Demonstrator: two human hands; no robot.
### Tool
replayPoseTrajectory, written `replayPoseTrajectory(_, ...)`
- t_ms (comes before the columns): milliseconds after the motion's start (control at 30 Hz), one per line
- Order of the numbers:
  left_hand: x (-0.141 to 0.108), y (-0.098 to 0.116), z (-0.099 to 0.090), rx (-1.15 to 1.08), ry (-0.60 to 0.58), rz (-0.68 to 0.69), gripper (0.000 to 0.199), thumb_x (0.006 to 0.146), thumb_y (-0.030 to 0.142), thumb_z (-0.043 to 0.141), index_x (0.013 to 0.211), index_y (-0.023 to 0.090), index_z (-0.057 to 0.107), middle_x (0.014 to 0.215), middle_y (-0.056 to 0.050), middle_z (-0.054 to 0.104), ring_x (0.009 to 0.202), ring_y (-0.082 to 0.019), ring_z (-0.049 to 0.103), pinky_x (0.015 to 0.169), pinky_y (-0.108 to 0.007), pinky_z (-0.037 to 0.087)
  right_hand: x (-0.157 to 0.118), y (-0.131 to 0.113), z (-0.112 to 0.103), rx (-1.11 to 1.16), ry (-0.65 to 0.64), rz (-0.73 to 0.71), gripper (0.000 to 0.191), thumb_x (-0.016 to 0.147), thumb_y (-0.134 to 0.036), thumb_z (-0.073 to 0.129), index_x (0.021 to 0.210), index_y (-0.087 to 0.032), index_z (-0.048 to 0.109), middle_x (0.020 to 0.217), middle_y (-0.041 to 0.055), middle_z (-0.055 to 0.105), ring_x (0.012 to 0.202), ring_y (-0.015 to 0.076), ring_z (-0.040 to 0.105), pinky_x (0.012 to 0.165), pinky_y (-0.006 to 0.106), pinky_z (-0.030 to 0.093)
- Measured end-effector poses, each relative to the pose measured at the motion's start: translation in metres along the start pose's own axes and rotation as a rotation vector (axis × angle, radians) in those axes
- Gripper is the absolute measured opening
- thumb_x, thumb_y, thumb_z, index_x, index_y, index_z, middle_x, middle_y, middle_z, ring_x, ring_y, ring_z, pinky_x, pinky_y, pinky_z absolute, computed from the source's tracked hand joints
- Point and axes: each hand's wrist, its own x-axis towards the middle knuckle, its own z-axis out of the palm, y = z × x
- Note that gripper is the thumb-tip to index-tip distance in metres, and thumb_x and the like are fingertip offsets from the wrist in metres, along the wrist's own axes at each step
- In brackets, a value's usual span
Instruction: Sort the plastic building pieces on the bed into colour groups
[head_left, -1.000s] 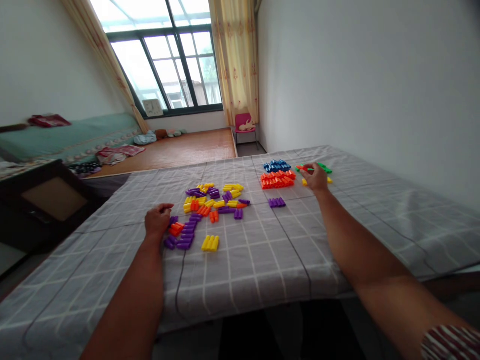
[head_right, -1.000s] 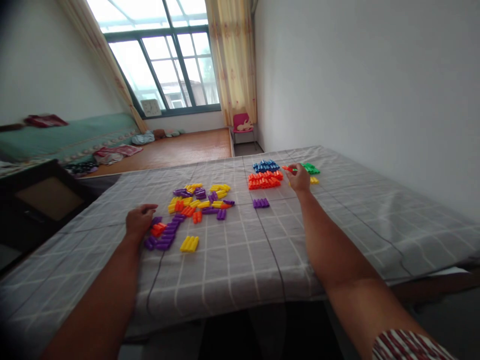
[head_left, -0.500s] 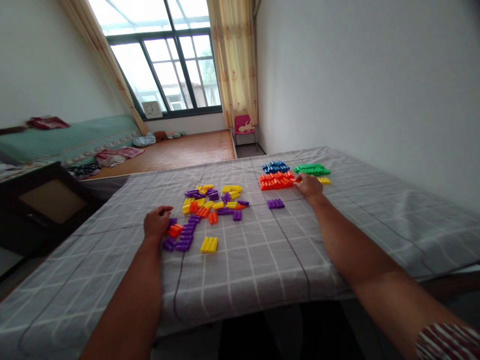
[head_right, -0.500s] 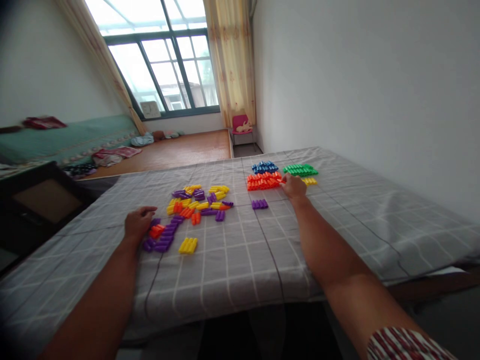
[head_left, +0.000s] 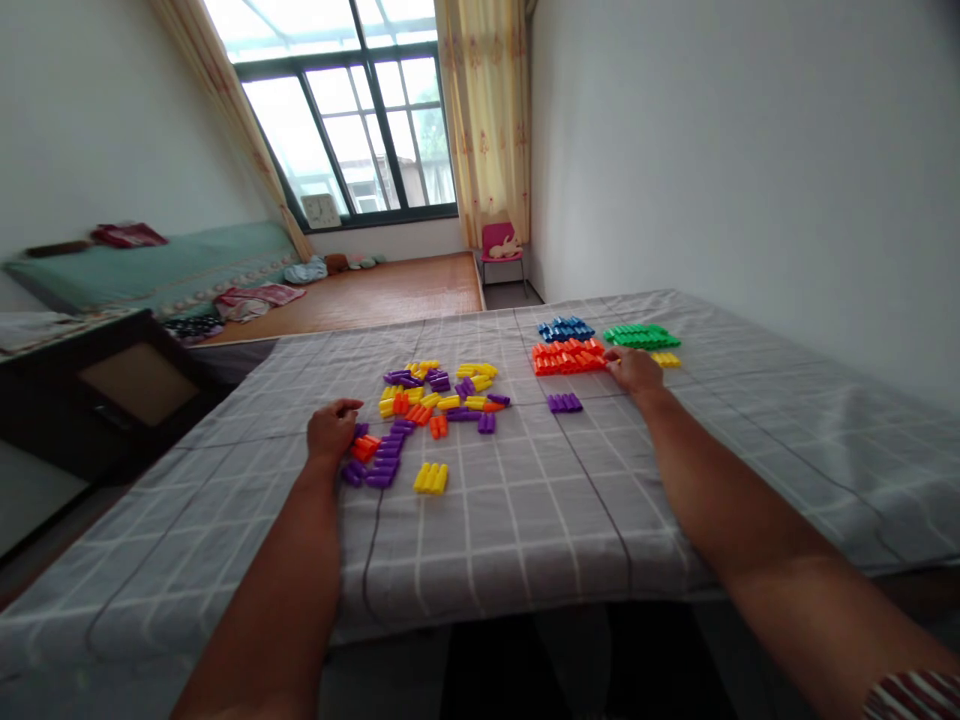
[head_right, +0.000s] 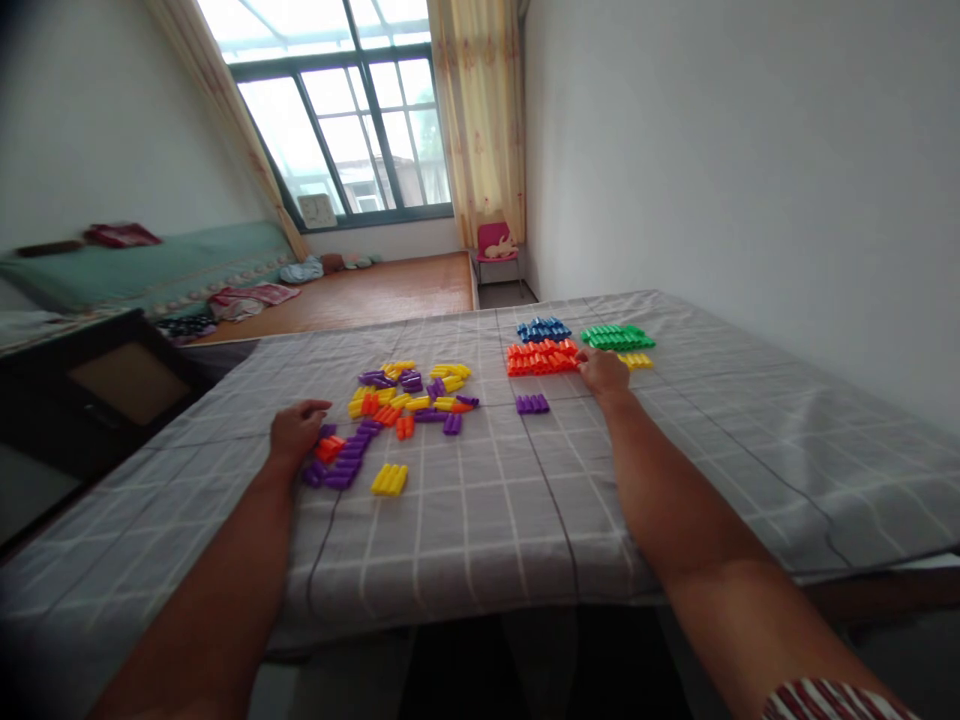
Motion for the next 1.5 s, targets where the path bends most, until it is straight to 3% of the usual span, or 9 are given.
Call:
replayPoseTrajectory(233, -0.003, 0.004, 0.001, -0.007, -0.066, 0.063, 0.034, 0.07, 0.021, 0.051, 0.093, 0.019, 0.076, 0.077, -0.004, 0.074, 0.076, -0.021, 0.066, 0.071, -0.029, 0.049, -0.014, -0.04, -0.009, 0.168, 0.267, -0.334, 0.033, 0.089, -0.023, 0.047, 0.117, -0.016, 0.065, 0.108, 0.0123, 0.07, 0.099, 0.0271, 0.063, 0.086, 0.039, 0.049)
replayPoseTrajectory(467, -0.007, 0.009, 0.018, -0.432, -0.306, 0.114, 0.034, 0.075, 0.033, 0.055, 0.1, 0.017, 0.073, 0.085, -0.005, 0.075, 0.078, -0.02, 0.068, 0.073, -0.031, 0.055, -0.049, -0.101, 0.007, 0.364, 0.026, -0.736, 0.029, 0.091, -0.03, 0.05, 0.111, -0.02, 0.067, 0.106, 0.0085, 0.071, 0.098, 0.023, 0.064, 0.088, 0.038, 0.05)
replayPoseTrajectory(633, -0.01, 0.013, 0.018, -0.385, -0.236, 0.247, 0.035, 0.081, 0.033, 0.055, 0.11, 0.018, 0.069, 0.105, -0.007, 0.071, 0.096, -0.02, 0.066, 0.09, -0.036, 0.052, -0.05, -0.103, 0.014, 0.399, -0.007, -0.707, 0.028, 0.09, -0.027, 0.05, 0.11, -0.019, 0.067, 0.101, 0.0079, 0.072, 0.087, 0.0206, 0.066, 0.082, 0.037, 0.052)
replayPoseTrajectory(800, -0.012, 0.023, 0.021, -0.273, -0.269, 0.367, 0.04, 0.08, 0.039, 0.061, 0.116, 0.022, 0.068, 0.12, -0.009, 0.059, 0.097, -0.02, 0.063, 0.088, -0.035, 0.054, -0.043, -0.09, 0.014, 0.411, 0.004, -0.628, 0.027, 0.088, -0.027, 0.05, 0.108, -0.02, 0.068, 0.104, 0.0074, 0.072, 0.087, 0.021, 0.067, 0.08, 0.036, 0.053)
replayPoseTrajectory(1000, -0.013, 0.039, 0.024, -0.19, -0.216, 0.431, 0.027, 0.077, 0.038, 0.067, 0.098, 0.022, 0.074, 0.115, -0.009, 0.061, 0.112, -0.025, 0.057, 0.104, -0.042, 0.043, -0.044, -0.093, 0.012, 0.434, -0.037, -0.583, 0.027, 0.087, -0.026, 0.05, 0.106, -0.02, 0.068, 0.105, 0.0066, 0.072, 0.09, 0.0211, 0.067, 0.082, 0.036, 0.053)
replayPoseTrajectory(1133, -0.016, 0.056, 0.016, -0.295, -0.141, 0.389, 0.027, 0.075, 0.037, 0.068, 0.096, 0.021, 0.073, 0.108, -0.008, 0.066, 0.104, -0.024, 0.059, 0.097, -0.04, 0.047, -0.05, -0.103, 0.006, 0.513, -0.062, -0.567, 0.027, 0.088, -0.03, 0.051, 0.107, -0.021, 0.068, 0.104, 0.0069, 0.072, 0.086, 0.0202, 0.067, 0.079, 0.036, 0.055)
replayPoseTrajectory(1233, -0.021, 0.074, 0.013, -0.555, -0.242, 0.334, 0.037, 0.076, 0.043, 0.067, 0.102, 0.017, 0.069, 0.098, -0.007, 0.069, 0.09, -0.02, 0.064, 0.082, -0.034, 0.053, -0.057, -0.125, -0.001, 0.63, -0.079, -0.567, 0.025, 0.088, -0.031, 0.053, 0.107, -0.021, 0.067, 0.1, 0.0059, 0.071, 0.079, 0.0178, 0.066, 0.073, 0.033, 0.056)
replayPoseTrajectory(1333, -0.027, 0.09, 0.015, -0.712, -0.381, 0.313, 0.042, 0.07, 0.047, 0.072, 0.096, 0.015, 0.067, 0.088, -0.006, 0.07, 0.08, -0.018, 0.065, 0.073, -0.031, 0.054, -0.064, -0.165, -0.007, 0.753, -0.174, -0.678, 0.028, 0.085, -0.03, 0.059, 0.112, -0.022, 0.064, 0.105, 0.006, 0.069, 0.077, 0.0165, 0.065, 0.067, 0.031, 0.056)
replayPoseTrajectory(1500, -0.035, 0.098, 0.013, -0.795, -0.505, 0.291, 0.042, 0.066, 0.048, 0.076, 0.09, 0.016, 0.064, 0.083, -0.004, 0.069, 0.075, -0.017, 0.065, 0.069, -0.03, 0.053, -0.079, -0.24, -0.001, 0.798, -0.259, -0.931, 0.058, 0.073, -0.025, 0.076, 0.127, -0.023, 0.055, 0.122, 0.0098, 0.058, 0.08, 0.0159, 0.064, 0.073, 0.033, 0.056)
